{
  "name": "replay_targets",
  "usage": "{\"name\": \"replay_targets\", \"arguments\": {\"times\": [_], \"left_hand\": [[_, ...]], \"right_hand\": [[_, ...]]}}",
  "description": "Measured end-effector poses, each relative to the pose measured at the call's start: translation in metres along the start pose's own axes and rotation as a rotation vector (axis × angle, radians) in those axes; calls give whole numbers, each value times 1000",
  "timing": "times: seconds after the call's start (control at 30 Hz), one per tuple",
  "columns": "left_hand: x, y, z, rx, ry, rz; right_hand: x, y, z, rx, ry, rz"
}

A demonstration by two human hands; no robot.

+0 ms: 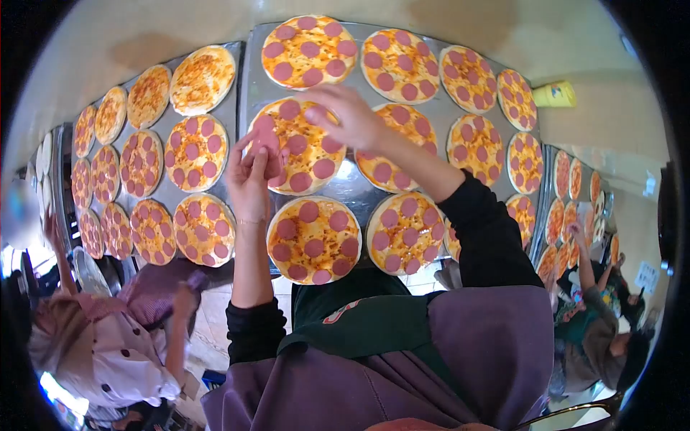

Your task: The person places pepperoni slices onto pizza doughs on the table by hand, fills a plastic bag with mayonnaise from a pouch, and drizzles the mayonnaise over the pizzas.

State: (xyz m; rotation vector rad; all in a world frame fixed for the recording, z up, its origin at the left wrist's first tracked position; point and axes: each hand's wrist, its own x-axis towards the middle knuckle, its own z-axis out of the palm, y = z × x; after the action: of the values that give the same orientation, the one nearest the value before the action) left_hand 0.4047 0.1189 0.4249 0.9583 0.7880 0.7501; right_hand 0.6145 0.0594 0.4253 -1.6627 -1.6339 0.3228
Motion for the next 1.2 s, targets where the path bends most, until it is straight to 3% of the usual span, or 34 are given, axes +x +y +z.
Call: {"name": "replay_targets", "arguments": {"times": [0.1, 0.27, 0.47, 0.67, 0.97, 1.1, 1.2], "left_hand": [[-32, -1, 4, 97, -86, -25], [-103, -9, 14, -5, -272, -144], [-196, -18, -13, -72, -364, -368], [-258, -43, -50, -26, -465, -418], [-311, -52, -82, -191, -434, -537], [-327, -61, -100, -165, -357, -532], [-341, -74, -115, -194, -179, -444]], "right_hand": [[-34, -52, 2, 115, 172, -71], [-112, -120, 2, -32, 79, 105], [-212, -206, 29, -187, 247, 241], [-281, -266, 63, -232, 315, 394], [-312, -304, 83, -216, 262, 378], [-321, -300, 101, 51, 214, 407], [-314, -298, 112, 234, 119, 441]]}}
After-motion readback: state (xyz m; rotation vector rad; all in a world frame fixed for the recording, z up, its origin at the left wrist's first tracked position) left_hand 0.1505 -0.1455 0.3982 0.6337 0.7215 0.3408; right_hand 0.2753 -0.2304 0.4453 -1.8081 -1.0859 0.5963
